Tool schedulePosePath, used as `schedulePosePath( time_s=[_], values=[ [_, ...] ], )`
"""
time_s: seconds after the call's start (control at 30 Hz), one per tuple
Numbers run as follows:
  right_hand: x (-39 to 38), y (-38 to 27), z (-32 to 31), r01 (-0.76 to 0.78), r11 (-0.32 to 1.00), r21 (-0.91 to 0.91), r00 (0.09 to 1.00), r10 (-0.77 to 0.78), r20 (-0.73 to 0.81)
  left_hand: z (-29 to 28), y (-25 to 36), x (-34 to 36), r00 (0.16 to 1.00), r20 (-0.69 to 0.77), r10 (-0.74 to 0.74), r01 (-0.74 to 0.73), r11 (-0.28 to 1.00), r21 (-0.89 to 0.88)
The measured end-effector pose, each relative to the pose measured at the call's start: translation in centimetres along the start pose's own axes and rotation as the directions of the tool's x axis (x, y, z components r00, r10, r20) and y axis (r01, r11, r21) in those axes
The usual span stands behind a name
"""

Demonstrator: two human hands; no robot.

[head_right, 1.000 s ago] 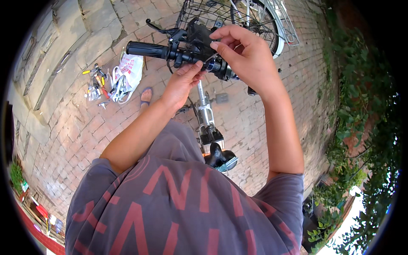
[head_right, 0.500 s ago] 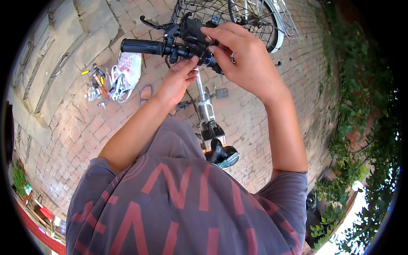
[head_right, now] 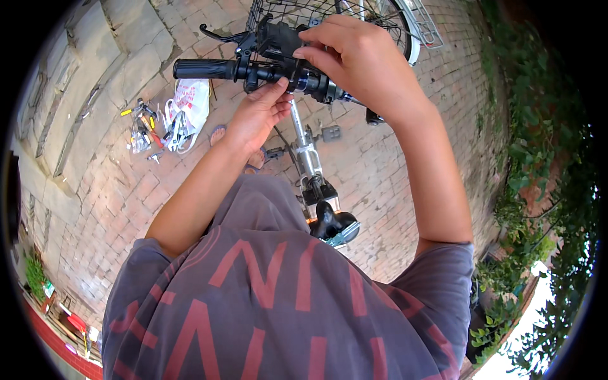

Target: The person uses an Allen key to tighten bolts on the handlebar stem and a phone mount attached to a bicycle. The person adjusts the position of the mount and secures the clamp around the handlebar.

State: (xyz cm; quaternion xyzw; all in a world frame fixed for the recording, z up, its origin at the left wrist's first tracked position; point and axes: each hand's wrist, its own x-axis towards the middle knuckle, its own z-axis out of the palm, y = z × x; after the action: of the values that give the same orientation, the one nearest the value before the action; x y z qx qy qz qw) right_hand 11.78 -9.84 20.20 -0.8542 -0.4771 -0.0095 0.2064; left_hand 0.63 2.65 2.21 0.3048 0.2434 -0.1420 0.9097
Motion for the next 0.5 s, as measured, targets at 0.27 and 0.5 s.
schedulePosePath(
  time_s=[0.27,0.5],
  values=[
    [-0.68,-0.93,-0.05,-0.227,0.972,0.054,0.974,0.225,0.037,-0.16,0.07,0.07,1.000,0.016,0.011,-0.010,1.000,-0.019],
    [-0.51,-0.44,0.37,-0.630,0.585,0.510,0.775,0.516,0.365,0.54,0.02,-0.24,0.998,-0.014,0.055,-0.055,0.998,0.017]
  ],
)
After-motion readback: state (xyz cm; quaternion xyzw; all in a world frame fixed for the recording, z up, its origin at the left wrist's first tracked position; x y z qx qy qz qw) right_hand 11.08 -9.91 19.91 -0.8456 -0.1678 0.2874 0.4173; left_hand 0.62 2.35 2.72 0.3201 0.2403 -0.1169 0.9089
